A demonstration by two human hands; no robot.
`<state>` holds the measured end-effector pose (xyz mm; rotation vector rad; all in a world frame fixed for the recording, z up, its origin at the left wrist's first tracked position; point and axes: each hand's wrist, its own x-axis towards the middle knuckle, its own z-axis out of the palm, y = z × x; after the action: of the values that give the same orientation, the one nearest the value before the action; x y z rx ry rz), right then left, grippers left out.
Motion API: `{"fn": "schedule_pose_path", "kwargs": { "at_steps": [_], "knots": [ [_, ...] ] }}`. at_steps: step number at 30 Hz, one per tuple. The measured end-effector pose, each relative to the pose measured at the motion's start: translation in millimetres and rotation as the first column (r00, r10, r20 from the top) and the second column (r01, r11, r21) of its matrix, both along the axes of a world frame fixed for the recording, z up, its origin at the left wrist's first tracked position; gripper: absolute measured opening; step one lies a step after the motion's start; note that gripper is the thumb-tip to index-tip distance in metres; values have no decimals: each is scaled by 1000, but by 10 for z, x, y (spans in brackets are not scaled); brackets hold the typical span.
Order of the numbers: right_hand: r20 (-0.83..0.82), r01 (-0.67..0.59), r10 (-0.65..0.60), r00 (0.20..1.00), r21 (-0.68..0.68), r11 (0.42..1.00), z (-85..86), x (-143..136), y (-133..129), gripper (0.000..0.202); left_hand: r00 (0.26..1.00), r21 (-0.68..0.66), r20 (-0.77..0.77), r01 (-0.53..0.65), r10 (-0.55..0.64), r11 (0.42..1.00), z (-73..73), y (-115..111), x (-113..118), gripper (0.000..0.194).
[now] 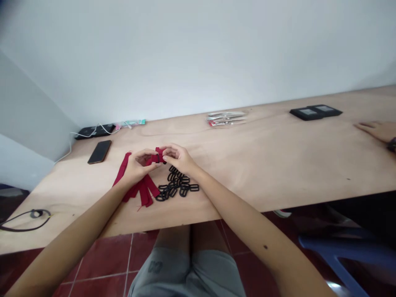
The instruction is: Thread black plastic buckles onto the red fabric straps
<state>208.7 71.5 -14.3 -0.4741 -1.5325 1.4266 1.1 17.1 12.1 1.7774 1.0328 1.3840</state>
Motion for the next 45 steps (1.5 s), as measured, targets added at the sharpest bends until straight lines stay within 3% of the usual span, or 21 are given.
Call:
{"fn": "schedule_pose_path", "kwargs": {
  "at_steps": [7,12,17,20,25,31,38,45],
  "knots": [
    [-25,-33,33,999,-24,999,-1,-35,-46,47,991,108,-129,-9,23,994,-26,12,-12,32],
    [18,45,-48,999,124,991,-72,-71,-32,73,961,236,-263,-25,89,971,-24,0,0,27],
    [160,113,-180,970,357,927,24,-53,-107,29,932,270,-323,-79,168,960,-17,-5,23,23],
    [179,108,-200,963,424,899,64,-43,-133,28,925,273,-330,-97,188,957,-28,-1,17,22],
    [244,102,-218,945,413,905,25,-47,-120,40,930,283,-330,-66,162,957,-85,3,32,23],
    [218,116,-243,945,470,875,35,-46,-110,10,922,256,-342,-94,181,962,-51,-10,51,18],
    [42,278,-295,955,227,933,79,24,-19,11,939,92,-301,-142,163,986,-77,83,-110,30],
    [-80,222,-228,970,-83,972,80,9,-17,8,991,-119,-119,-76,62,990,-113,103,-102,43]
  ]
}}
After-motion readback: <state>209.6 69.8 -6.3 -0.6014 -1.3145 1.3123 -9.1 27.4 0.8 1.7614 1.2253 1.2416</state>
